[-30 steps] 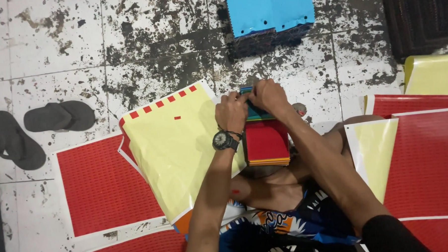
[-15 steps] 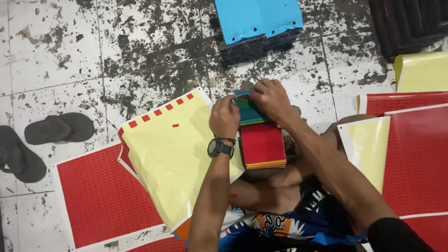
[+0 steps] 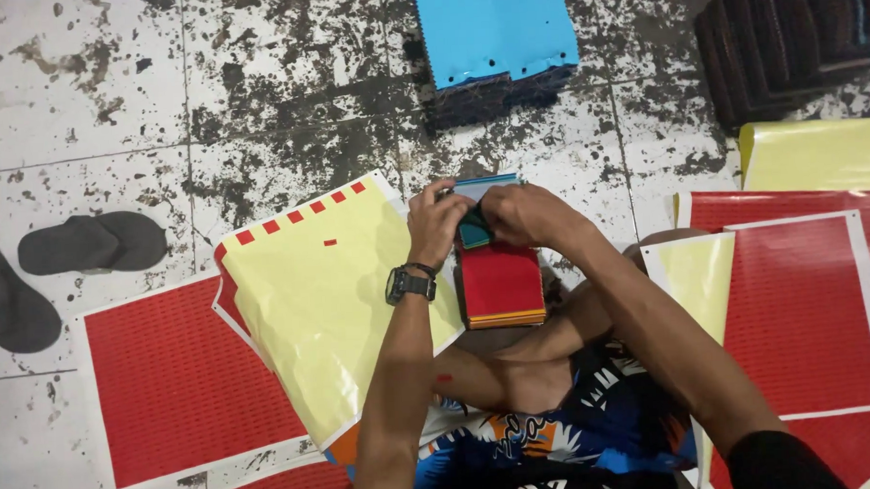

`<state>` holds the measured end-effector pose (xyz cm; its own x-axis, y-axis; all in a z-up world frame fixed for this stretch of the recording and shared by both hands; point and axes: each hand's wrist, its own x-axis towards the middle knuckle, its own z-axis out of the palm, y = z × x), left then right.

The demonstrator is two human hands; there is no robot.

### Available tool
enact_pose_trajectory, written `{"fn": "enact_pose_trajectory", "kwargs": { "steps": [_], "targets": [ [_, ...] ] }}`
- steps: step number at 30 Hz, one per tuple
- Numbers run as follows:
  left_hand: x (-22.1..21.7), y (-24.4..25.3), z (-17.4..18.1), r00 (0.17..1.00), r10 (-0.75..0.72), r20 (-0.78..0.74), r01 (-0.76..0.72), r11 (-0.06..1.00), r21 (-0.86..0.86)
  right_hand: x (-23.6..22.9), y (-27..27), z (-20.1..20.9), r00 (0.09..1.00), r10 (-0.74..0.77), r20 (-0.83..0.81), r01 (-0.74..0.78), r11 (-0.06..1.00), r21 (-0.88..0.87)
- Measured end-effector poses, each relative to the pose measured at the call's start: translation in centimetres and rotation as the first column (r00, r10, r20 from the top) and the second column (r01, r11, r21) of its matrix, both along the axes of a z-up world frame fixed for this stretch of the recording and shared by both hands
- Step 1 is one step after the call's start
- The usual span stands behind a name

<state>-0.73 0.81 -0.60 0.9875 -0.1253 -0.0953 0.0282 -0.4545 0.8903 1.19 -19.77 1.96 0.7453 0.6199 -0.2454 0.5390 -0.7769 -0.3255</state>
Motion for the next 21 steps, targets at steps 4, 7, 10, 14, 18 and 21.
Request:
{"fn": "enact_pose_trajectory", "kwargs": {
  "steps": [4, 7, 10, 14, 18, 21],
  "targets": [
    [1.0, 0.1, -2.7, 0.997, -0.043, 0.064, 0.030, 0.979, 0.200, 0.2, 0.2, 0.6, 0.999, 0.038, -0.029, -0.038, 0.999, -0.005],
    [1.6, 0.3, -4.2, 0.980, 0.093, 0.178, -0.130, 0.969, 0.209, -0.3, 0.4, 2.0, 0.993, 0.017, -0.116, -0.023, 0.998, -0.056],
    [1.3, 0.8, -3.0, 0.956, 0.084, 0.281, -0.127, 0.982, 0.137, -0.5, 0.6, 3.5, 0.990, -0.021, -0.138, 0.014, 0.999, -0.046],
    [1.1, 1.0, -3.3, 0.973, -0.087, 0.213, 0.072, 0.994, 0.076, 0.3, 0.8, 2.8, 0.993, 0.037, -0.108, -0.048, 0.994, -0.099],
    [0.8, 1.5, -1.9, 0.980, -0.175, 0.093, 0.172, 0.984, 0.038, 1.1, 1.8, 4.4, 0.985, 0.041, -0.168, -0.046, 0.999, -0.028],
    [0.8, 1.8, -0.8, 0.992, -0.126, -0.033, 0.122, 0.989, -0.087, 3.8, 0.2, 0.7, 0.978, -0.070, -0.198, 0.079, 0.996, 0.040]
  ]
}}
